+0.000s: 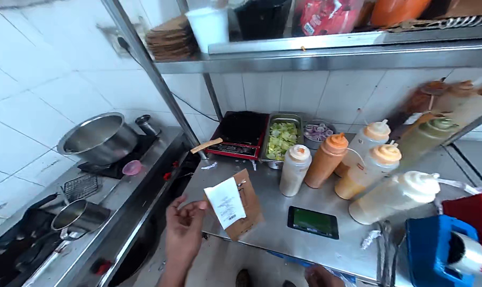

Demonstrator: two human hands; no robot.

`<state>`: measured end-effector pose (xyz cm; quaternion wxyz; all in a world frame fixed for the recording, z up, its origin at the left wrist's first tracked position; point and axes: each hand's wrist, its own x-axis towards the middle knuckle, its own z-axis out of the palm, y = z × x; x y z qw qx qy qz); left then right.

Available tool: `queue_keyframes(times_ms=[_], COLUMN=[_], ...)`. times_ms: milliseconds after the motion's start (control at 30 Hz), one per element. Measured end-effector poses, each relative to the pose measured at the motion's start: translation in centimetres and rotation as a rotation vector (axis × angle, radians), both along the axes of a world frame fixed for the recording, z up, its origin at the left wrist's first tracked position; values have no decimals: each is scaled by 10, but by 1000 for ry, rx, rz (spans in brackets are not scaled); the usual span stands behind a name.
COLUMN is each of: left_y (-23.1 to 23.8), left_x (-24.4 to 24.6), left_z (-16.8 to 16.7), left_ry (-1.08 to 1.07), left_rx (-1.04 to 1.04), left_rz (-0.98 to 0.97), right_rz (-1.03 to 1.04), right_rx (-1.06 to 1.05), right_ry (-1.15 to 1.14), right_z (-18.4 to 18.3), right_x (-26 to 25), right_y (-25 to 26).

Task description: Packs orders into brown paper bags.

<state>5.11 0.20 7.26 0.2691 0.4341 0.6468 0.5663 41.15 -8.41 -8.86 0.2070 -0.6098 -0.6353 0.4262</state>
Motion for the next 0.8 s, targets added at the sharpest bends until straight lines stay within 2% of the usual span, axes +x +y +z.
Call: queue_keyframes(times_ms=[133, 233, 367, 533, 667, 800], left_y=[16, 27, 33, 30, -12, -107], left_x=[9, 17, 20, 12, -3, -44], left_z=[13, 21, 27, 25, 27, 42], left_ry=[-11, -73, -234, -339, -352, -379], left_rx=[-135, -191, -187, -165, -14, 123], left_rz=[30, 87, 116, 133, 192, 257], right_rz=[-57, -84, 180, 485, 491, 483], right_rx=[194, 314, 124, 73, 97, 108], right_ry=[-54, -169, -386, -470, -466, -543], right_z=[13, 27, 40, 45, 47, 44], right_x=[35, 62, 71, 60, 55, 49], right_y=[21, 59, 113, 144, 148, 147])
